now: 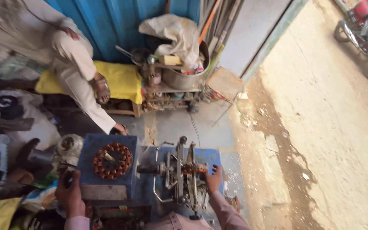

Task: The person secures a motor stator core into a coil winding machine, adjusts the guide mechanism, and winds wire onto the stator by hand.

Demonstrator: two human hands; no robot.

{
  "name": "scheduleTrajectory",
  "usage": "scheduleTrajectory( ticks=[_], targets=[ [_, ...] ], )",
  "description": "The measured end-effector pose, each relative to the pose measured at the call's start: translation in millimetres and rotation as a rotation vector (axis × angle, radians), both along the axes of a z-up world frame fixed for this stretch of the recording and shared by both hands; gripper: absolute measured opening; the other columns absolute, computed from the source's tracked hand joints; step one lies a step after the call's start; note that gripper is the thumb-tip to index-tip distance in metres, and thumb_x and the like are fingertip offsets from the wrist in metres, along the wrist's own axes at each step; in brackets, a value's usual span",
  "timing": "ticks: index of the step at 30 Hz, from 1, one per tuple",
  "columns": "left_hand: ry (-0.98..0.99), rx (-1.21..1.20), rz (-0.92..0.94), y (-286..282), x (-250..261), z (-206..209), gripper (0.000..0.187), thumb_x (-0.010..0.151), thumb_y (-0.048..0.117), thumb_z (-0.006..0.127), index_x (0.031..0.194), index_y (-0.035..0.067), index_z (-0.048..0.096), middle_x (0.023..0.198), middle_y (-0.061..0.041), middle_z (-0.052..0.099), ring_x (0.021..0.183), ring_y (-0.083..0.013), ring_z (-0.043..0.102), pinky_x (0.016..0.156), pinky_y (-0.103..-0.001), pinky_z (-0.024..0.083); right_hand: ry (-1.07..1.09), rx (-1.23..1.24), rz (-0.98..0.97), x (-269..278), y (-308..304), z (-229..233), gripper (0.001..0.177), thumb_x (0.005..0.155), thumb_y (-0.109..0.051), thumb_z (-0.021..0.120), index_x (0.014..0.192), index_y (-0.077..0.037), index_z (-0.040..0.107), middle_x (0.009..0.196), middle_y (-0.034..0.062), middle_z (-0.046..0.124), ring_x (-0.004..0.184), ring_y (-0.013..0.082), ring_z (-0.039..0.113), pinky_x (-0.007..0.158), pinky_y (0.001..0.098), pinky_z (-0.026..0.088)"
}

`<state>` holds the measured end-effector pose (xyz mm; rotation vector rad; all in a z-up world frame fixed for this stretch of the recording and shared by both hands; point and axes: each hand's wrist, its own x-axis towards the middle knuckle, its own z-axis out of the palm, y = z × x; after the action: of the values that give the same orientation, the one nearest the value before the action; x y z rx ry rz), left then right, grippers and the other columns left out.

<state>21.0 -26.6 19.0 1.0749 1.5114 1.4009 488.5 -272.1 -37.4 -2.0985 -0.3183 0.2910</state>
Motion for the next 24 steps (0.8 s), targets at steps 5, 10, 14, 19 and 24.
scheduleTrajectory(
  ticks=[5,10,14,19,24],
  targets=[
    [-0.291,0.055,0.179,-55,24,44,0.022,0.102,0.013,0.067,0.115,-0.004,0.065,0.109,-0.005,0.066,0.093,-0.0146,0.060,0.081,-0.035,0.051,-0.255,-0.526,0.293,-49,-4,-24,0.103,0.062,-0.065,0.091,0.133,-0.002,0.051,0.128,0.0257,0.052,0.113,0.0446,0.057,0.094,0.0480,0.050],
    [0.015,0.279,0.263,-100,55,83,0.039,0.106,0.014,0.069,0.139,-0.007,0.063,0.125,-0.009,0.062,0.112,-0.0186,0.056,0.100,-0.038,0.050,-0.330,-0.606,0.287,-36,1,-46,0.088,0.061,-0.060,0.091,0.124,-0.007,0.059,0.129,0.0214,0.052,0.118,0.0432,0.055,0.104,0.0595,0.040],
    [0.114,0.473,0.128,-119,62,97,0.047,0.112,0.027,0.075,0.142,-0.004,0.057,0.130,-0.009,0.059,0.118,-0.0195,0.057,0.104,-0.036,0.049,-0.266,-0.347,0.286,-39,-3,-47,0.079,0.059,-0.047,0.092,0.121,-0.010,0.062,0.124,0.0213,0.058,0.111,0.0439,0.059,0.090,0.0530,0.049],
    [0.591,0.747,-0.021,-120,74,146,0.026,0.100,0.021,0.077,0.112,0.000,0.067,0.109,-0.010,0.064,0.106,-0.0260,0.061,0.090,-0.040,0.050,-0.119,-0.387,0.306,-46,4,-3,0.061,0.062,-0.041,0.092,0.111,-0.012,0.070,0.116,0.0188,0.065,0.104,0.0390,0.065,0.090,0.0493,0.052],
    [0.418,0.744,-0.377,-120,129,167,0.018,0.095,0.011,0.082,0.102,0.008,0.067,0.094,-0.005,0.067,0.091,-0.0242,0.065,0.084,-0.040,0.051,0.046,-0.460,0.355,-15,-14,-6,0.051,0.073,-0.036,0.087,0.115,-0.013,0.072,0.111,0.0131,0.075,0.108,0.0348,0.071,0.095,0.0441,0.055]
  ],
)
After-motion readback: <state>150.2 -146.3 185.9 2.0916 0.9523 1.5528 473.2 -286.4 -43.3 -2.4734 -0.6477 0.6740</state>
